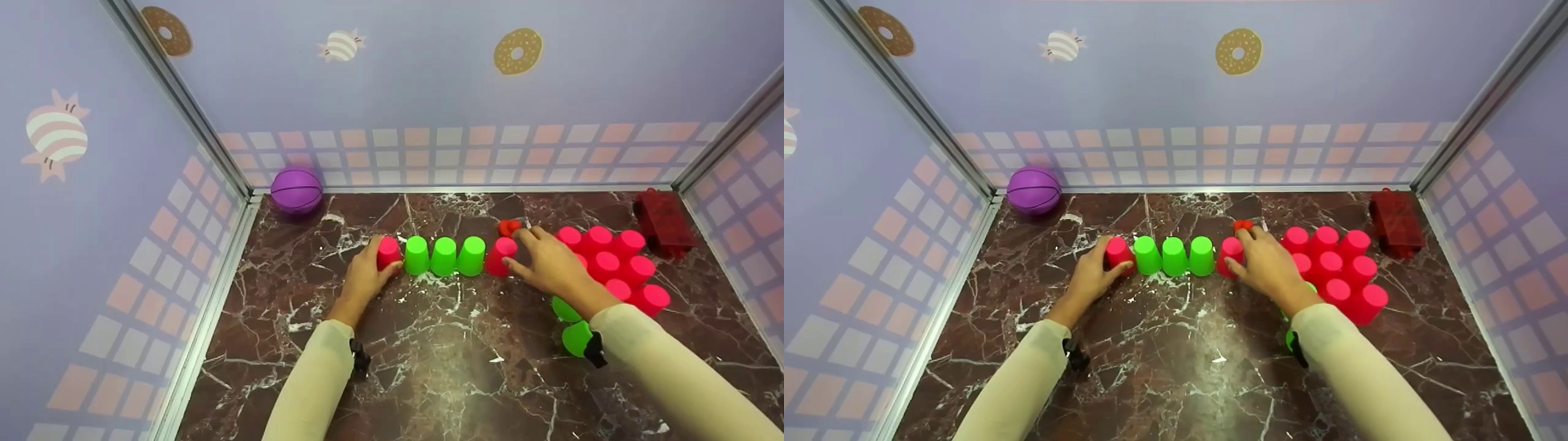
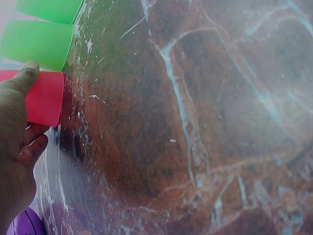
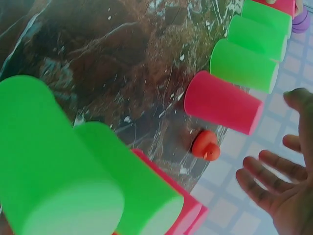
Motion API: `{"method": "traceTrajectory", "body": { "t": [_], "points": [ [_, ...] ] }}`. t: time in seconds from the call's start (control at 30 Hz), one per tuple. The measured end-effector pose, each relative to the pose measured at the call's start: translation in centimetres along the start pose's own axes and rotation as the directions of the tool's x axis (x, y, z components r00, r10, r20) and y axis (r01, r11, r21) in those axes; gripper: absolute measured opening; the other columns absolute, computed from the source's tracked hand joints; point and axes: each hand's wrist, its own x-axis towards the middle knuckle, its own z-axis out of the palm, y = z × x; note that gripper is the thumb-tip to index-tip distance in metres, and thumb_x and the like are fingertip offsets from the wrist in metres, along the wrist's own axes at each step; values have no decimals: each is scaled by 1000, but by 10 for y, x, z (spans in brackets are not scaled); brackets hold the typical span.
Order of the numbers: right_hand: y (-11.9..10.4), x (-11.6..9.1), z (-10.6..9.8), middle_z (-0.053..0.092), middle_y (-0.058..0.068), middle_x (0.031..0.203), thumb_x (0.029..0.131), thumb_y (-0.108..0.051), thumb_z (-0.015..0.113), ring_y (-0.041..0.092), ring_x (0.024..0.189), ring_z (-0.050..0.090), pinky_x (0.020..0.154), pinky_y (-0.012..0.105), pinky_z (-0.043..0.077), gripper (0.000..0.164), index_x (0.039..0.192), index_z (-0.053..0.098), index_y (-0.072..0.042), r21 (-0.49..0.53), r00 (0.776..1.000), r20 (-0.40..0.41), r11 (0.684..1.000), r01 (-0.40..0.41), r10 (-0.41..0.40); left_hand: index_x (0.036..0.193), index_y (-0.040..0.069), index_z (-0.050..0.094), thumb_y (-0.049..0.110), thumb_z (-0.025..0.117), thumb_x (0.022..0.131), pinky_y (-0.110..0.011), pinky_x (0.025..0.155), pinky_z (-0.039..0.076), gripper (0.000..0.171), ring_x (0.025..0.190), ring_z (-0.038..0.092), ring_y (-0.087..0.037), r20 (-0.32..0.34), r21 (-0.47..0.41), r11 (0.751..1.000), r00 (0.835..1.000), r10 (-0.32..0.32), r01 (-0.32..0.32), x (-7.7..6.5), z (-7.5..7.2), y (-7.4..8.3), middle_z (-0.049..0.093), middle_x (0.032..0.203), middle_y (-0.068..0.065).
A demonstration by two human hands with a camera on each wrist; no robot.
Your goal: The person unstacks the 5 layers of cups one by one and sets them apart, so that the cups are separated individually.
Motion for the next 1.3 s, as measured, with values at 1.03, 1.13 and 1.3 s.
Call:
{"method": "traceTrajectory", "body": {
  "t": [1.03,1.13,1.3],
  "points": [
    [-7,9,64,60,31,127,102,-16,78,61,105,70,93,73,59,47,137,53,1,156,962,-171,970,-185,211,145,12,55,36,86,97,-60,98,63,62,113,77,-46,-3,-22,1000,1000,-9,9,-1,3,-3,77,124,-25],
    [1,10,58,59,32,127,102,-13,76,61,104,69,94,72,58,45,137,52,3,158,958,-182,968,-195,223,145,12,55,36,86,96,-61,98,63,63,112,77,-47,-4,-16,1000,1000,-9,9,0,2,-3,77,124,-25],
    [12,10,49,57,33,127,103,-12,73,63,105,67,95,73,58,44,136,50,5,171,944,-178,954,-248,277,146,13,54,37,86,97,-60,99,63,63,114,77,-46,18,-25,999,999,-29,29,0,2,-1,77,126,-24]
  ]
}}
